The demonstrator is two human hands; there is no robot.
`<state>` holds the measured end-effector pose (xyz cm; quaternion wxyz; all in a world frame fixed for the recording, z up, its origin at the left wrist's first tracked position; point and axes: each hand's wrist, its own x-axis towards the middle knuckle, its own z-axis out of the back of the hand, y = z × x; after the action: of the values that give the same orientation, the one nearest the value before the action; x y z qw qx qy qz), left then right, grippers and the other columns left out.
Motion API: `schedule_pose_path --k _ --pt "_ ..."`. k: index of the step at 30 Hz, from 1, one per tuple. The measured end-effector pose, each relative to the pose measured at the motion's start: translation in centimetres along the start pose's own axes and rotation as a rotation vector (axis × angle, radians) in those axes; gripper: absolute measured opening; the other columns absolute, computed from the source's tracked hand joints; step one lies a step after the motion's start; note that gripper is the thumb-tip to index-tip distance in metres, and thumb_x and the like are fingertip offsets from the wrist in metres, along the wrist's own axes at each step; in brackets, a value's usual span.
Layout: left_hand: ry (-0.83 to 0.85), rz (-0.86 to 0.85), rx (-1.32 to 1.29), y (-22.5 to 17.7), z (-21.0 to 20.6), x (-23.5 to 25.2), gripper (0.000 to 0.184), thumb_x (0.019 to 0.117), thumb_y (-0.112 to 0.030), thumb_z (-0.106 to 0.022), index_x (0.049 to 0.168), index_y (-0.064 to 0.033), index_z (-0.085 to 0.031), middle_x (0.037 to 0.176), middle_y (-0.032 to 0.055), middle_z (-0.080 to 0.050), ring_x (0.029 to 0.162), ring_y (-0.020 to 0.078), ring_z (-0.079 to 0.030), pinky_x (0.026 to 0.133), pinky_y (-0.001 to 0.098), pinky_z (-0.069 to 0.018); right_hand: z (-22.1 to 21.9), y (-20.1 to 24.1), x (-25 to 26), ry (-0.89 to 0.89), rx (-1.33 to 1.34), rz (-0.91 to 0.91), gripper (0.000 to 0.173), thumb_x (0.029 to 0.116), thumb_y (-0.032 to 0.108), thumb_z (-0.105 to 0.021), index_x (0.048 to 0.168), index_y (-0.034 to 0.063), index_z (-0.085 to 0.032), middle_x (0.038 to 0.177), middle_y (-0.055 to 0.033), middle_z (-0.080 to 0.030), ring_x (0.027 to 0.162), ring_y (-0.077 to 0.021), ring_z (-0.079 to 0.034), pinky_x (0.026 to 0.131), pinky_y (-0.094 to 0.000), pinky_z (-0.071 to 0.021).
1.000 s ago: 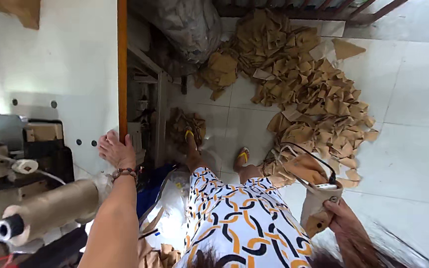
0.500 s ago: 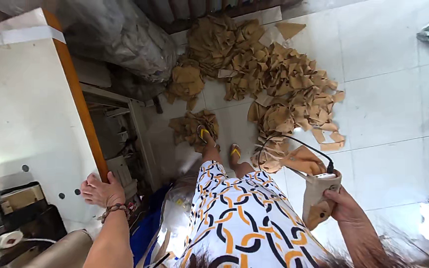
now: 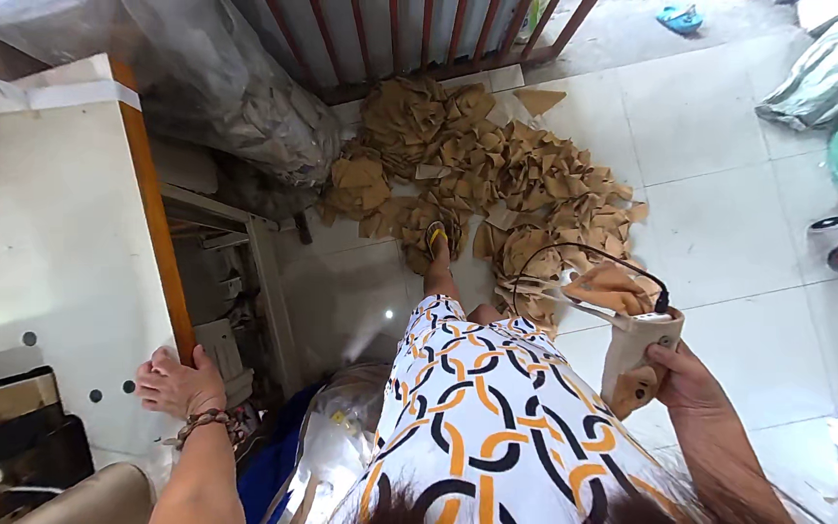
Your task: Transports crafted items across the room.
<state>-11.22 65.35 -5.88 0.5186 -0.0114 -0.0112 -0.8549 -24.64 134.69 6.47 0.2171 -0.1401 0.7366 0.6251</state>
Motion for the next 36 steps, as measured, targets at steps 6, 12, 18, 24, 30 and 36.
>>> schedule_pose_path --k 6,12,18,24,30,36 --pt "-0.021 0.001 0.025 0.2 -0.3 0.0 0.064 0.1017 -0.048 -0.053 0.152 -0.0103 -0.046 0.155 0.0262 -0.042 0.147 0.0465 -0.036 0.116 0.0631 -0.0292 1.2 0.5 -1.1 -0.027 -0.017 0.003 0.06 0.0596 0.042 -0.094 0.108 0.0235 -0.063 0.09 0.0091 -0.075 0.082 -0.0023 -0.072 0.074 -0.0226 -0.0619" --pt "0.012 0.001 0.014 -0.2 0.3 -0.1 0.064 0.1023 -0.049 -0.05 0.152 -0.0097 -0.044 0.156 0.0258 -0.04 0.148 0.0452 -0.034 0.117 0.0622 -0.0278 1.8 1.2 -2.5 -0.054 0.0 -0.021 0.058 0.0605 0.04 -0.094 0.107 0.0217 -0.066 0.091 0.006 -0.076 0.082 -0.0046 -0.073 0.074 -0.0245 -0.0627" --pt "0.044 0.037 0.036 -0.3 0.1 0.0 0.064 0.1017 -0.049 -0.051 0.152 -0.0092 -0.045 0.157 0.026 -0.04 0.149 0.0441 -0.035 0.118 0.0611 -0.0263 1.4 2.9 -2.1 -0.017 -0.049 -0.026 0.055 0.0627 0.039 -0.094 0.107 0.0219 -0.066 0.092 0.0058 -0.076 0.083 -0.0045 -0.073 0.074 -0.0243 -0.0626" --pt "0.075 0.01 -0.017 -0.3 0.6 0.0 0.066 0.1027 -0.047 -0.051 0.152 -0.0044 -0.041 0.157 0.0319 -0.036 0.148 0.0508 -0.032 0.116 0.067 -0.0249 -0.7 3.0 -0.3 -0.029 -0.071 -0.03 0.061 0.0611 0.037 -0.093 0.109 0.0211 -0.059 0.09 0.0089 -0.075 0.082 -0.0023 -0.072 0.074 -0.0222 -0.062" --pt "0.057 0.028 -0.086 -0.2 0.3 -0.2 0.065 0.1029 -0.049 -0.051 0.152 -0.0075 -0.041 0.156 0.0316 -0.034 0.147 0.0522 -0.031 0.113 0.0699 -0.026 -0.2 3.4 0.9 0.09 -0.104 -0.075 0.06 0.062 0.037 -0.094 0.11 0.0199 -0.063 0.093 0.0063 -0.076 0.084 -0.0046 -0.073 0.075 -0.0242 -0.0626" --pt "0.026 -0.016 -0.173 -0.9 1.5 -0.5 0.061 0.1022 -0.04 -0.056 0.147 -0.0004 -0.045 0.149 0.039 -0.039 0.14 0.0602 -0.034 0.109 0.0751 -0.0271 0.0 5.7 2.3 0.246 -0.231 -0.105 0.062 0.0596 0.039 -0.095 0.112 0.0222 -0.066 0.095 0.0065 -0.076 0.084 -0.0033 -0.073 0.075 -0.0232 -0.0622"
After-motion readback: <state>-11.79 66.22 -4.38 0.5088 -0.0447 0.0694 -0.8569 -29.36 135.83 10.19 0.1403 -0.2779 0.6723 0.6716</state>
